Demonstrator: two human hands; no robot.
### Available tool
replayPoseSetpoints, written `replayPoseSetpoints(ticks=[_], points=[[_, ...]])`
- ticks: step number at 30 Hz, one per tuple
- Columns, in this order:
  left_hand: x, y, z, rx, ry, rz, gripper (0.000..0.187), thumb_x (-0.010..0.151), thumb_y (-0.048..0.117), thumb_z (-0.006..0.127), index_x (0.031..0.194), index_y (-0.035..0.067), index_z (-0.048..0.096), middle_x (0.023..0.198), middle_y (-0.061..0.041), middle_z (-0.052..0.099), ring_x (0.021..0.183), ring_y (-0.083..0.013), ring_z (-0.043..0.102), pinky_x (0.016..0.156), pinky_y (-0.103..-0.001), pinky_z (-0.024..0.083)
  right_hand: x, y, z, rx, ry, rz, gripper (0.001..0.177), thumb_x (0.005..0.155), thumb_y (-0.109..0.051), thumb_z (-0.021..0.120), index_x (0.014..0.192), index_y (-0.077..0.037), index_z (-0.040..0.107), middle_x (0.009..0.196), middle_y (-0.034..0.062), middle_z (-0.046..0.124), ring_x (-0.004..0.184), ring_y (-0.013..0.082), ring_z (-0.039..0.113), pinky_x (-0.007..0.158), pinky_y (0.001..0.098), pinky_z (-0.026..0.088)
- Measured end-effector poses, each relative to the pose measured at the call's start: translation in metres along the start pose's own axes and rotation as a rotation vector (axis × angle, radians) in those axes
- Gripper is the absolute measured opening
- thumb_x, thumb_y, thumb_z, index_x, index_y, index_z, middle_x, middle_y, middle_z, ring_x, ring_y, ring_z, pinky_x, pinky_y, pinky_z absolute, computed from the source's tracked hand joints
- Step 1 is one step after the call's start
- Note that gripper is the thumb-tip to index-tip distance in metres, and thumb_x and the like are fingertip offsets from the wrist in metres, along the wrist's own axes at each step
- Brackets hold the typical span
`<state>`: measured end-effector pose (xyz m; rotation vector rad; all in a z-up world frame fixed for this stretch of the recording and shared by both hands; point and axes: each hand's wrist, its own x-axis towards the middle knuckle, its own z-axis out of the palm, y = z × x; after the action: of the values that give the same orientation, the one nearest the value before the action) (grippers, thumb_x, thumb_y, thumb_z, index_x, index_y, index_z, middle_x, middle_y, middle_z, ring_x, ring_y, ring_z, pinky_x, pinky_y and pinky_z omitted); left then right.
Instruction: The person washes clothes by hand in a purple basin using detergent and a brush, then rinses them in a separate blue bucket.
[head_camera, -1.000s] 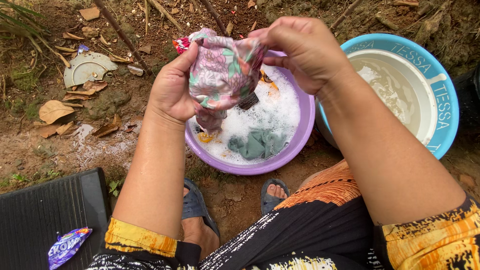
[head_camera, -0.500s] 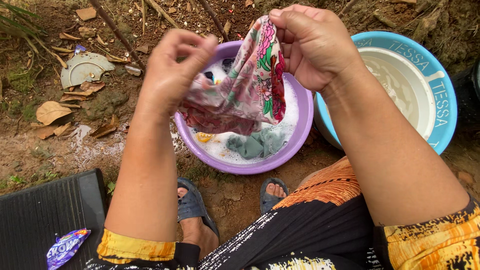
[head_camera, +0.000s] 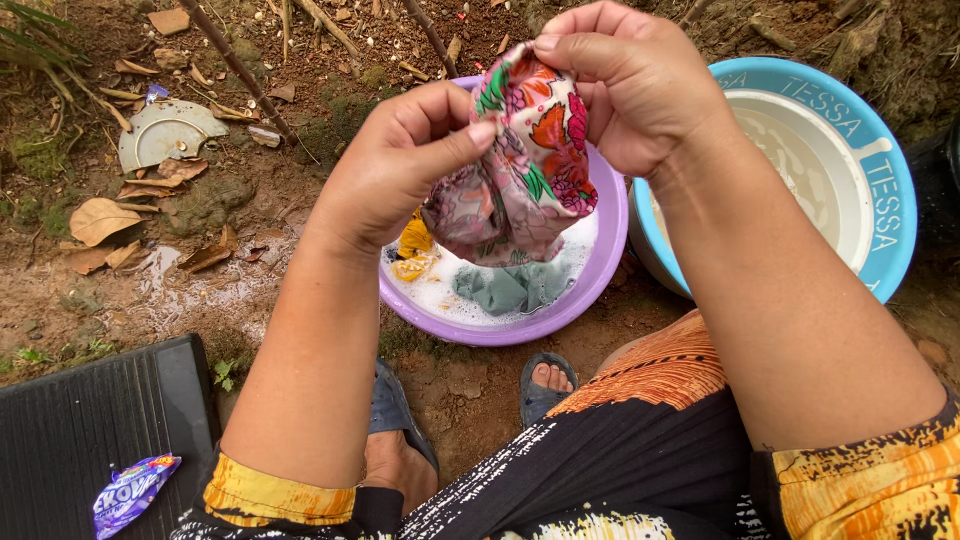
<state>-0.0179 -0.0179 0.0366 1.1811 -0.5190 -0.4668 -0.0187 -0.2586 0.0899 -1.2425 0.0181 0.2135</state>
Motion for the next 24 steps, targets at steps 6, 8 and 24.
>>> replayPoseSetpoints(ticks=[6, 8, 24], points=[[0.012, -0.013, 0.001, -0.125, 0.094, 0.112, 0.01, 0.102, 0.01, 0.073, 0.103, 0.006, 0.064, 0.099, 0.0, 0.069, 0.093, -0.0077, 0.063, 0.088, -0.025, 0.054, -0.015, -0.013, 0.013, -0.612, -0.134, 0.13, 0.038, 0.083, -0.022, 0.079, 0.118, -0.016, 0.066, 0.1, -0.0027, 0.076, 0.087, 0.0084, 0.074, 0.071, 0.0322, 0.063], [0.015, -0.013, 0.008, -0.178, 0.116, 0.112, 0.012, 0.102, 0.01, 0.074, 0.103, 0.007, 0.063, 0.099, -0.001, 0.068, 0.093, -0.0087, 0.063, 0.086, -0.027, 0.054, -0.02, -0.005, 0.015, -0.634, -0.196, 0.104, 0.048, 0.077, -0.018, 0.084, 0.12, -0.013, 0.064, 0.1, -0.0021, 0.075, 0.087, 0.009, 0.072, 0.073, 0.0315, 0.062], [0.122, -0.071, 0.091, 0.35, 0.068, -0.104, 0.035, 0.094, 0.035, 0.072, 0.117, 0.01, 0.063, 0.104, -0.005, 0.071, 0.09, -0.0145, 0.068, 0.071, -0.033, 0.059, -0.054, -0.032, -0.11, -1.339, 0.56, 0.126, 0.022, 0.088, -0.023, 0.071, 0.105, -0.01, 0.071, 0.076, 0.0049, 0.068, 0.055, 0.0136, 0.059, 0.043, 0.0343, 0.043]])
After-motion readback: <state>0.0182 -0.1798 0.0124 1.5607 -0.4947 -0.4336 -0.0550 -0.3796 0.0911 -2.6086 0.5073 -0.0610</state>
